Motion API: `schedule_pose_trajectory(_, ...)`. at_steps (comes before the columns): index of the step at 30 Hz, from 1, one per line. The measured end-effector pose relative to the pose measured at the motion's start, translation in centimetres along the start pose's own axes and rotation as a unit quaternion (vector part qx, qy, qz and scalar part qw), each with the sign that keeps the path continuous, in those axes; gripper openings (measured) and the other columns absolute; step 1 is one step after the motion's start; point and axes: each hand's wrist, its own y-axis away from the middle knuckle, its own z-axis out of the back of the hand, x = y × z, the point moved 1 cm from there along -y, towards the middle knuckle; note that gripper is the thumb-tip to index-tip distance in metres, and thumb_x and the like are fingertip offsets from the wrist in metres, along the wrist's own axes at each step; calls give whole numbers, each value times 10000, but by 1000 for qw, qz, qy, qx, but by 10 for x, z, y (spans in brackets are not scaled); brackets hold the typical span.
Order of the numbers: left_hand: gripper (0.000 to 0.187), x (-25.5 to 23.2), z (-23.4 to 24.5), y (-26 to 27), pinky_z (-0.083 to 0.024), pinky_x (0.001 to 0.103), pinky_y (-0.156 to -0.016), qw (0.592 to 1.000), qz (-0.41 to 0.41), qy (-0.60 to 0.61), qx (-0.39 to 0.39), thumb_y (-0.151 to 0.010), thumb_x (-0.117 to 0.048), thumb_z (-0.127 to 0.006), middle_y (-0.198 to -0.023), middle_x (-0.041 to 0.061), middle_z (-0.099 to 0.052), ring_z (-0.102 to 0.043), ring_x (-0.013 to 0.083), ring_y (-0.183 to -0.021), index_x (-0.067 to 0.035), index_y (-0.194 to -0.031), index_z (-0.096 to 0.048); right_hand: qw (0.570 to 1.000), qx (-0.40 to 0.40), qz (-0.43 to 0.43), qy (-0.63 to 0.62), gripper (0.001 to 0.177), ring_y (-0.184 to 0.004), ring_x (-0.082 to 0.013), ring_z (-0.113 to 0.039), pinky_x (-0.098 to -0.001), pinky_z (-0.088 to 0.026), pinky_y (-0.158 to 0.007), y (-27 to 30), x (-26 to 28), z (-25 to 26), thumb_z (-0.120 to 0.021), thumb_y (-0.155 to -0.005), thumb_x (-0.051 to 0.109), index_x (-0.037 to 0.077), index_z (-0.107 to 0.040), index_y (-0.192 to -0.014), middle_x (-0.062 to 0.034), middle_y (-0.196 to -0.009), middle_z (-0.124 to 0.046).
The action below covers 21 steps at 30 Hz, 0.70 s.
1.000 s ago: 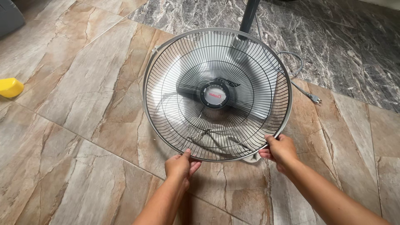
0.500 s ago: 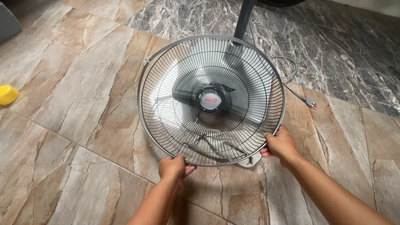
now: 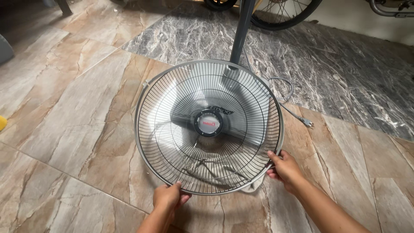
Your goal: The person reassembles an electric fan by attaching the front grille to the fan head. They use a screwdriver to tighten the screws securing the grille in place.
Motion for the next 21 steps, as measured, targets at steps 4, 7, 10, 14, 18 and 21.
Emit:
schedule_pose_trajectory(4, 250, -1, 2, -2, -610, 286, -545, 1000, -5, -1, 4, -998, -118, -619, -899, 239, -748, -723, 234, -645, 129, -1040, -620, 999, 2, 8, 41, 348, -541, -127, -606, -272, -536, -489, -3, 5, 1, -619, -997, 328, 30, -628, -1175, -104, -793, -723)
schedule_pose_trajectory(7, 235, -6, 2, -1, -632, 309, -571, 1000, -12, -15, -8, -999, -121, -610, -897, 220, -733, -732, 244, -671, 84, -1111, -585, 998, -10, 21, 50, 386, -541, -159, -613, -302, -536, -489, -7, 13, -2, -558, -1037, 342, -22, -621, -1148, -115, -801, -721)
schedule_pose_trajectory(10, 302, -9, 4, -1, -646, 327, -582, 1000, -14, -14, -3, -1027, -176, -568, -897, 240, -723, -745, 272, -683, 103, -1145, -573, 995, -16, 39, 85, 369, -560, -172, -630, -339, -551, -502, -6, 22, -6, -536, -1054, 313, -37, -612, -1143, -125, -811, -703)
schedule_pose_trajectory(14, 284, -10, 8, -10, -637, 331, -587, 999, -21, -31, -8, -1022, -182, -569, -922, 187, -736, -729, 251, -703, 63, -1160, -607, 984, -16, 61, 167, 279, -571, -189, -654, -347, -582, -517, -4, 31, -7, -546, -1030, 217, -20, -599, -1167, -132, -841, -694)
schedule_pose_trajectory(18, 255, -18, 18, -27, -634, 352, -585, 996, -59, -60, -40, -986, -131, -619, -953, 148, -717, -707, 251, -700, 46, -1168, -637, 977, 14, 44, 206, 274, -582, -193, -666, -348, -596, -535, -11, 32, -4, -531, -1033, 186, -21, -579, -1206, -144, -834, -709)
schedule_pose_trajectory(21, 254, -29, 35, -37, -635, 369, -588, 985, -90, -120, -90, -947, -73, -639, -939, 158, -738, -723, 244, -705, 36, -1176, -652, 978, 49, 45, 198, 277, -578, -209, -659, -364, -598, -537, -18, 29, 2, -516, -1030, 168, -25, -562, -1223, -153, -810, -686)
